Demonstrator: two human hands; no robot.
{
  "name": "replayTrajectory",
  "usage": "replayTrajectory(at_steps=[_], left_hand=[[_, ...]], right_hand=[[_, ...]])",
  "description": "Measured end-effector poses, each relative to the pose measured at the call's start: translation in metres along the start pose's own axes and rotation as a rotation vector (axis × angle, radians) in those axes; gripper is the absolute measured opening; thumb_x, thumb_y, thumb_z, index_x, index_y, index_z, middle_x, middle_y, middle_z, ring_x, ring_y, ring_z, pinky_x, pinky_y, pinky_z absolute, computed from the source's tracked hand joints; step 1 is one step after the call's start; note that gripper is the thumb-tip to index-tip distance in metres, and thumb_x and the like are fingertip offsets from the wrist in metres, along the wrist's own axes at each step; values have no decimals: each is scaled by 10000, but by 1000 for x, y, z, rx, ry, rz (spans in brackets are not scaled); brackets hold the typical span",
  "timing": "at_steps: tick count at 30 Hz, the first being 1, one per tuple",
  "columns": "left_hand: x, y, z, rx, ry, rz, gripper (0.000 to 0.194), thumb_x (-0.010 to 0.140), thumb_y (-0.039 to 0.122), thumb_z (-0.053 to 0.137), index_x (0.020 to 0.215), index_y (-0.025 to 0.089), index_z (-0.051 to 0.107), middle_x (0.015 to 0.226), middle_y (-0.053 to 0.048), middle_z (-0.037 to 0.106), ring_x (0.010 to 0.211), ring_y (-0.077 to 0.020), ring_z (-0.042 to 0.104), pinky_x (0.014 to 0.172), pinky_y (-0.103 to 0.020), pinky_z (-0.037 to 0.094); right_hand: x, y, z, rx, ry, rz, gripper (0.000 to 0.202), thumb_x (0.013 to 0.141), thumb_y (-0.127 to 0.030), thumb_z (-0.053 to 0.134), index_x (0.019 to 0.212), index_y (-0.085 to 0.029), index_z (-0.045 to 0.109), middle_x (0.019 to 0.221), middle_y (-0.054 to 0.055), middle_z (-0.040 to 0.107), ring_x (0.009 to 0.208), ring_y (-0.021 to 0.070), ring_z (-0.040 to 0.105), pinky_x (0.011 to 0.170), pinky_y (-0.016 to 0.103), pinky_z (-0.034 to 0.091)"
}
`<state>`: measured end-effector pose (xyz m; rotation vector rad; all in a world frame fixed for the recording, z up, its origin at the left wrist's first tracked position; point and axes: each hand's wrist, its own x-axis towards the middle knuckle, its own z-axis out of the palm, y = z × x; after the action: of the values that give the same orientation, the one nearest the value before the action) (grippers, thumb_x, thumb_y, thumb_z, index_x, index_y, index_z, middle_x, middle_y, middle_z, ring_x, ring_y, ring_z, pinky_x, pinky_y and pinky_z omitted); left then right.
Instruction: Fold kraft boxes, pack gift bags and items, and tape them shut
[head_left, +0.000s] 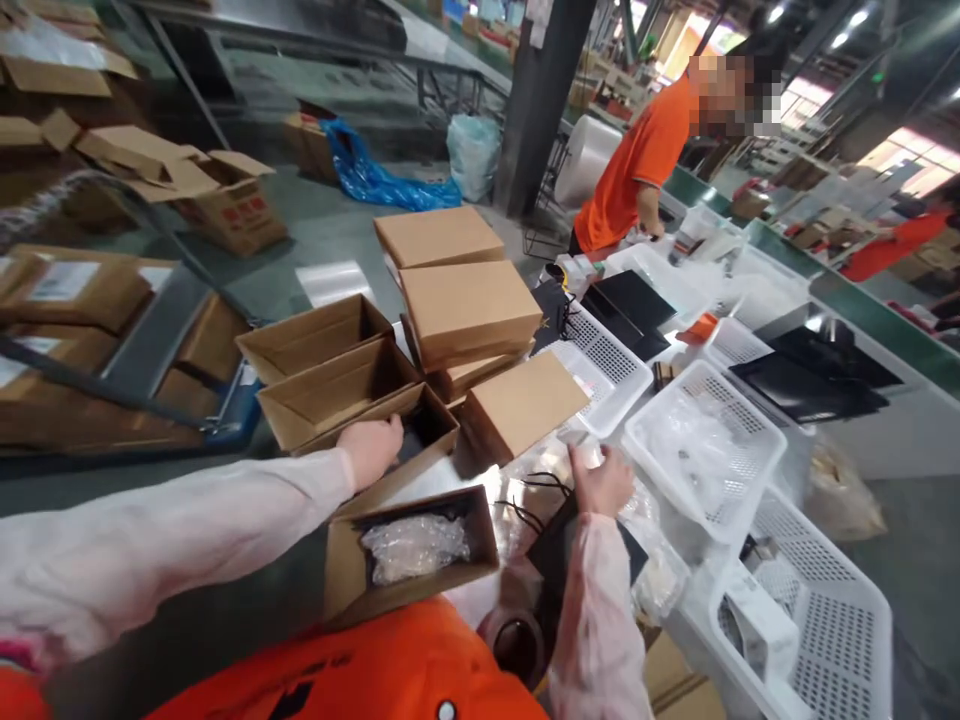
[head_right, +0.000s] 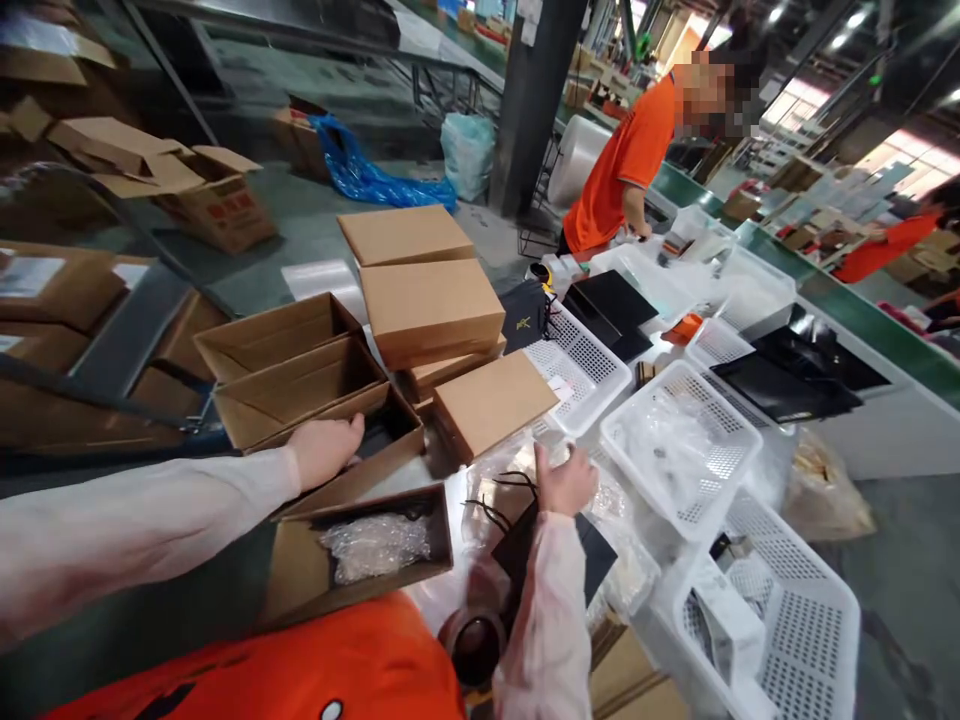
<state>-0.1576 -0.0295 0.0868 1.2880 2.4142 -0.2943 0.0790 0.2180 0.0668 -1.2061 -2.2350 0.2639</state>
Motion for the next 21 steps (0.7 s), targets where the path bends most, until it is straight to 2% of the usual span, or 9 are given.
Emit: replayTrajectory(at_steps=[3, 6, 9, 12, 14, 16, 17, 19, 21], left_hand=[[-12, 8, -19, 101, 77, -51, 429, 907, 157, 520, 1290, -34, 541, 1073, -295, 677, 1003, -375, 675, 786, -402, 538], [-21, 10, -37, 109, 171, -28, 318, 924, 174, 492, 1177, 33, 624, 1069, -241, 683, 1009, -369, 649, 746, -397, 544], [-31, 7, -51, 25, 314, 42, 265, 962, 236, 465, 1084, 115, 667, 1092, -181, 689, 1029, -328, 635, 770, -390, 555], [-40, 11, -65, -153, 510, 194, 272, 981, 252, 457, 1133, 171, 666, 1192, -125, 680, 1112, -268, 618, 922, -378, 537], [-43, 23, -79, -276, 620, 375, 297, 975, 242, 479, 1212, 161, 638, 1260, -124, 656, 1183, -250, 589, 1043, -388, 480], [-43, 39, -95, -364, 688, 572, 388, 944, 276, 554, 1298, 118, 582, 1352, -170, 595, 1296, -284, 508, 1131, -442, 401], [-43, 46, -104, -396, 701, 658, 478, 915, 312, 607, 1338, 99, 545, 1403, -198, 549, 1353, -314, 448, 1157, -478, 362], [-43, 56, -120, -434, 658, 798, 648, 858, 359, 684, 1405, 82, 473, 1456, -228, 490, 1393, -350, 395, 1165, -505, 336], [-45, 54, -131, -437, 528, 868, 603, 868, 293, 661, 1413, 123, 468, 1411, -189, 552, 1320, -308, 497, 1112, -427, 412]], right_hand=[[26, 35, -1, -50, -179, 48, 506, 793, -690, 572, 625, -215, 527, 615, 59, 621, 593, 190, 600, 598, 381, 523], [35, 48, -3, -80, -246, 90, 485, 773, -604, 619, 512, -219, 480, 467, -5, 518, 461, 171, 553, 542, 370, 501], [36, 61, -22, -145, -227, 187, 385, 684, -530, 667, 492, -246, 491, 424, 12, 495, 431, 219, 555, 479, 378, 479], [33, 66, -61, -192, -133, 261, 287, 663, -523, 626, 563, -271, 532, 506, 79, 581, 530, 292, 618, 484, 404, 486], [28, 50, -89, -126, -48, 268, 288, 641, -528, 612, 645, -241, 588, 593, 103, 642, 610, 313, 653, 542, 418, 519], [23, 15, -109, 49, -34, 192, 333, 621, -513, 630, 731, -200, 642, 653, 91, 682, 635, 292, 664, 589, 406, 548], [19, -8, -114, 158, -65, 111, 330, 620, -489, 642, 759, -191, 660, 664, 74, 692, 619, 269, 660, 588, 388, 555], [13, -58, -115, 355, -183, -115, 254, 645, -405, 648, 779, -191, 674, 677, 44, 698, 573, 220, 637, 554, 342, 549], [7, -102, -105, 495, -316, -332, 165, 685, -315, 627, 787, -196, 680, 694, 28, 698, 566, 192, 628, 553, 316, 548]])
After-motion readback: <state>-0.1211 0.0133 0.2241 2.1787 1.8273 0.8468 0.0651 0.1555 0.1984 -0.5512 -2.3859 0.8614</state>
